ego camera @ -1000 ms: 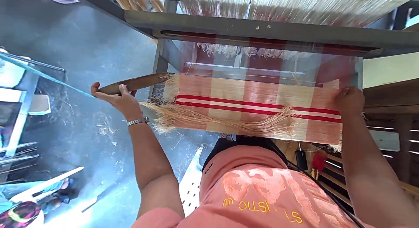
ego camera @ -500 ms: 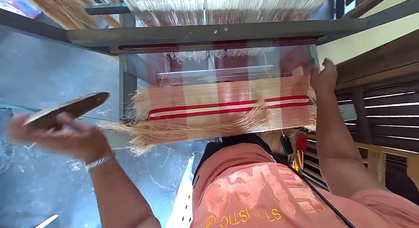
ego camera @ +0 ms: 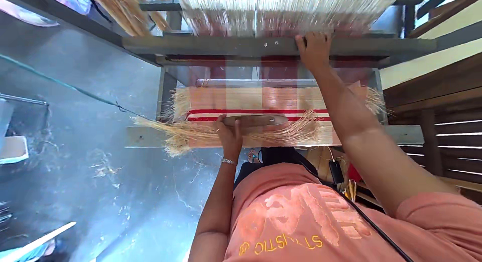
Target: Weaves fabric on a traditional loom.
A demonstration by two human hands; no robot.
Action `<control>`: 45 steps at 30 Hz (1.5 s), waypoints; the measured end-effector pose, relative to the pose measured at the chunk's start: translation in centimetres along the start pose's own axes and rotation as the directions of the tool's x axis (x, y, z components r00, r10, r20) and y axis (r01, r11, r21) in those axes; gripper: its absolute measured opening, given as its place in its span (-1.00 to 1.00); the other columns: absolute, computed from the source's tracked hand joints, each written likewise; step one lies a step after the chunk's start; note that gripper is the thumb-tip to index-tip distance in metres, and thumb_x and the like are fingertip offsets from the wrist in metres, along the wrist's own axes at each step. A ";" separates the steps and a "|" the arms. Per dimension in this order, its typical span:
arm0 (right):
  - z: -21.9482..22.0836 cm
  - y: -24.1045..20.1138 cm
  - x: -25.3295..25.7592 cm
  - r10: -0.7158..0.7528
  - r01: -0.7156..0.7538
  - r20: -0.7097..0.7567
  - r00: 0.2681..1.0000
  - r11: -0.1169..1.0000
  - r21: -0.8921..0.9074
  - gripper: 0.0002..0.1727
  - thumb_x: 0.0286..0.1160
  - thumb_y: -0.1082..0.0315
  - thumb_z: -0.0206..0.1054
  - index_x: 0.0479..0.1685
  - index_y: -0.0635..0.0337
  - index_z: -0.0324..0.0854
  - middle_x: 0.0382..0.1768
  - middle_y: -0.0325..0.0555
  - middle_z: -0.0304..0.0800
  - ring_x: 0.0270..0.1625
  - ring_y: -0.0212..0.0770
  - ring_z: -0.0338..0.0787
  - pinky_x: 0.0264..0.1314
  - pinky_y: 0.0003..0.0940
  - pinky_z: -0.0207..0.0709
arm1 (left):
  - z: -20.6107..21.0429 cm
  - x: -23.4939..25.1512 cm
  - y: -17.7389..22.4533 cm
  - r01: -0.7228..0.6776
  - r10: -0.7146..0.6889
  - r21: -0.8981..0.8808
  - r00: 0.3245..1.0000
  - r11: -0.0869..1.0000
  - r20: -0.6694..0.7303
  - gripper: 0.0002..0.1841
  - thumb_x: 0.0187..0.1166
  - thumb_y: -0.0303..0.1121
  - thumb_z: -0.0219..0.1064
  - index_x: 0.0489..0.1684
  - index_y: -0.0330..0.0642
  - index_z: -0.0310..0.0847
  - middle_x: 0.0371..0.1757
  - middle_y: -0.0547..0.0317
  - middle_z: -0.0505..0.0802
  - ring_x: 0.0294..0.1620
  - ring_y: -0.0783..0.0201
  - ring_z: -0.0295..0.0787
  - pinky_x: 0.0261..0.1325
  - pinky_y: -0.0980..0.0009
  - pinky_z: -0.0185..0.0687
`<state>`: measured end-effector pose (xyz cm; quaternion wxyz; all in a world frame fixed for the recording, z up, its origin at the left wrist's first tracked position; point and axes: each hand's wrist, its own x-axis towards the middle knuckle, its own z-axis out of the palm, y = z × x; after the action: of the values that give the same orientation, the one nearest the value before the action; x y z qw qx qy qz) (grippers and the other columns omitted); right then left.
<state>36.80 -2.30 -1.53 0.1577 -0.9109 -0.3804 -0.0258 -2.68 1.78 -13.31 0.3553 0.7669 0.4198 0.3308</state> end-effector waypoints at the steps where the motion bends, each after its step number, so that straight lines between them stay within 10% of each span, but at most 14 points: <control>1: 0.1 0.0 -2.0 -0.003 0.003 -0.005 1.000 1.000 -0.017 -0.19 0.83 -0.26 -0.23 0.34 0.32 0.63 0.37 0.30 0.70 0.57 0.31 0.53 0.75 0.41 -0.01 | 0.4 -0.3 -0.7 -0.016 0.018 0.115 1.000 0.993 -0.021 -0.36 0.70 0.02 0.23 0.53 -0.36 0.34 0.44 -0.37 0.55 0.46 -0.20 0.54 0.47 -0.09 0.52; 8: 0.5 -1.0 -10.3 0.008 -0.010 -0.023 1.000 0.997 -0.071 -0.22 0.84 -0.22 -0.22 0.22 0.34 0.66 0.23 0.30 0.75 0.45 0.33 0.61 0.66 0.40 0.10 | 2.1 -0.9 -2.3 -0.042 0.064 0.490 0.998 0.870 -0.029 -0.34 0.69 0.18 0.04 0.42 -0.24 0.54 0.45 -0.33 0.60 0.51 -0.32 0.49 0.53 -0.22 0.35; 45: -0.5 0.0 -10.8 -0.054 0.065 0.142 0.988 0.995 -0.079 -0.14 0.79 -0.33 -0.33 0.39 0.27 0.54 0.38 0.21 0.64 0.57 0.24 0.48 0.73 0.27 0.01 | 2.9 -0.4 -2.6 0.000 0.068 0.590 0.993 0.807 -0.093 -0.35 0.67 0.27 -0.06 0.38 -0.03 0.59 0.40 -0.19 0.67 0.44 -0.25 0.55 0.45 -0.18 0.40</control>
<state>29.19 -9.83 -2.85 0.0916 -0.9045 -0.4161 0.0176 -1.57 1.70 -17.11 0.0707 0.8272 0.5067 0.2325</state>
